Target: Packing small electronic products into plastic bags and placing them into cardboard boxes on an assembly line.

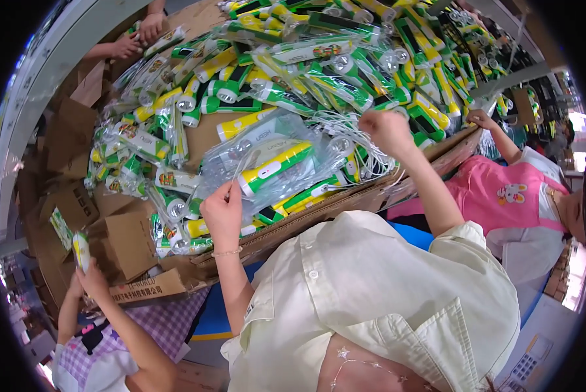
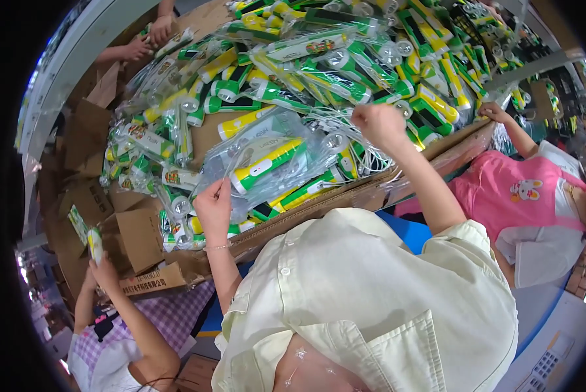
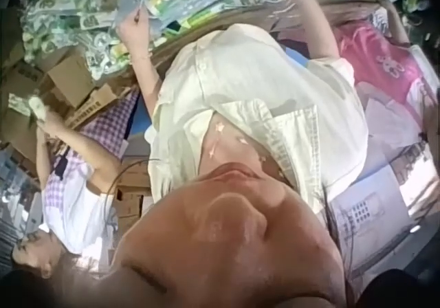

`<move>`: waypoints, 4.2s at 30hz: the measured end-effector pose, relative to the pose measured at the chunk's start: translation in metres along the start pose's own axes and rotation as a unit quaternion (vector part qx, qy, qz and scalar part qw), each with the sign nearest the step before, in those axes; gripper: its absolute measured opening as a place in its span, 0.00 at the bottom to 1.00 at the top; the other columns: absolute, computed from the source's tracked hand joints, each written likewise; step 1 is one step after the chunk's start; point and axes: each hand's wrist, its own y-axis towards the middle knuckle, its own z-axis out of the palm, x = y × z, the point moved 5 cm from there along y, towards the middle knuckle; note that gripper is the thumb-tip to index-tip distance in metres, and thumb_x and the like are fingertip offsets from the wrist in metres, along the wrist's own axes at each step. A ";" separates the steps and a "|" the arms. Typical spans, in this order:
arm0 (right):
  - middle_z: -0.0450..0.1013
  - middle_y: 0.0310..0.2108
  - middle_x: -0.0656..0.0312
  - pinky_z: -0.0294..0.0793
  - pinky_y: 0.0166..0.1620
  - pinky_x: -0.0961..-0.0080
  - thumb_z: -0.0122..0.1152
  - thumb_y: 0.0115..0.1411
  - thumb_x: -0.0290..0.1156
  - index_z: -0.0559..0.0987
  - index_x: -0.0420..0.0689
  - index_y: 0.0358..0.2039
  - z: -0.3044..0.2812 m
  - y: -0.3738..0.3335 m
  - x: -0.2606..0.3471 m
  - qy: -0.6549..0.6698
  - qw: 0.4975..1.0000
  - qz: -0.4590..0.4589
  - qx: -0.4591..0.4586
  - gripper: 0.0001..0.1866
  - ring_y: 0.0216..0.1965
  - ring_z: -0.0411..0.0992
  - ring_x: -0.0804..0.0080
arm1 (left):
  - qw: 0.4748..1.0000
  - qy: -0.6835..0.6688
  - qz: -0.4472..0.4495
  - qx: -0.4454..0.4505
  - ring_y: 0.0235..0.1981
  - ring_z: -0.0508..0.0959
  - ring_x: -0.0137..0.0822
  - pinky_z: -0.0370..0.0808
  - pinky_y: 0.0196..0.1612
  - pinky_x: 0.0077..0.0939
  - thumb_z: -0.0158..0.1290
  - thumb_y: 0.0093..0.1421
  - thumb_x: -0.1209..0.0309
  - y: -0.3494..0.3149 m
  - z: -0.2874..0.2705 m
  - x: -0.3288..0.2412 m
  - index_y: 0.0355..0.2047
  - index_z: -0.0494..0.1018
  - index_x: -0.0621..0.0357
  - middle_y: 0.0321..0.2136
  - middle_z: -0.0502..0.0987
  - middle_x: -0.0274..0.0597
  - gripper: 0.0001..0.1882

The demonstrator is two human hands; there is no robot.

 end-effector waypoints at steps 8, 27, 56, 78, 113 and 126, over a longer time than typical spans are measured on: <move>0.72 0.27 0.57 0.75 0.26 0.83 0.54 0.60 0.22 0.72 0.35 0.37 -0.127 0.009 0.164 0.678 0.703 -0.215 -0.003 0.06 0.23 0.74 0.72 | 1.000 0.002 -0.006 -0.004 0.11 0.63 0.19 0.61 0.16 0.20 0.54 0.58 0.65 -0.004 -0.001 0.006 0.31 0.78 0.66 0.08 0.65 0.32 0.14; 0.73 0.27 0.58 0.74 0.26 0.70 0.60 0.42 0.28 0.80 0.45 0.23 0.058 0.019 0.175 -0.249 0.893 -0.320 0.193 0.05 0.30 0.76 0.63 | 0.998 0.028 0.054 -0.010 0.13 0.68 0.21 0.65 0.19 0.18 0.56 0.57 0.67 -0.003 -0.002 -0.011 0.31 0.79 0.65 0.11 0.72 0.34 0.12; 0.68 0.28 0.68 0.56 0.57 0.54 0.63 0.49 0.34 0.72 0.49 0.27 0.032 0.020 0.242 0.172 0.827 -0.532 0.050 0.09 0.37 0.69 0.71 | 0.987 -0.163 -0.006 0.002 0.17 0.74 0.23 0.69 0.22 0.17 0.56 0.53 0.78 -0.008 -0.038 0.013 0.23 0.74 0.65 0.16 0.75 0.38 0.04; 0.73 0.32 0.64 0.67 0.43 0.68 0.63 0.50 0.34 0.78 0.49 0.32 0.139 0.080 0.175 0.166 0.939 -0.301 -0.015 0.08 0.39 0.71 0.64 | 0.814 0.428 -0.143 -0.366 0.32 0.79 0.49 0.75 0.41 0.38 0.52 0.53 0.59 0.138 -0.302 0.158 0.31 0.80 0.51 0.30 0.80 0.46 0.13; 0.70 0.19 0.69 0.61 0.51 0.61 0.61 0.49 0.27 0.77 0.52 0.27 0.004 0.001 0.182 0.089 0.885 -0.449 0.083 0.04 0.26 0.71 0.71 | 0.974 0.091 0.181 0.101 0.18 0.77 0.36 0.71 0.24 0.28 0.60 0.50 0.67 0.005 -0.016 -0.044 0.32 0.79 0.58 0.18 0.77 0.44 0.11; 0.69 0.19 0.68 0.62 0.54 0.57 0.59 0.42 0.24 0.76 0.50 0.28 0.004 -0.002 0.192 0.024 0.860 -0.506 0.052 0.10 0.27 0.71 0.69 | 0.980 0.181 0.054 0.058 0.36 0.77 0.46 0.72 0.38 0.36 0.58 0.50 0.65 0.005 -0.028 -0.029 0.26 0.79 0.56 0.31 0.78 0.42 0.08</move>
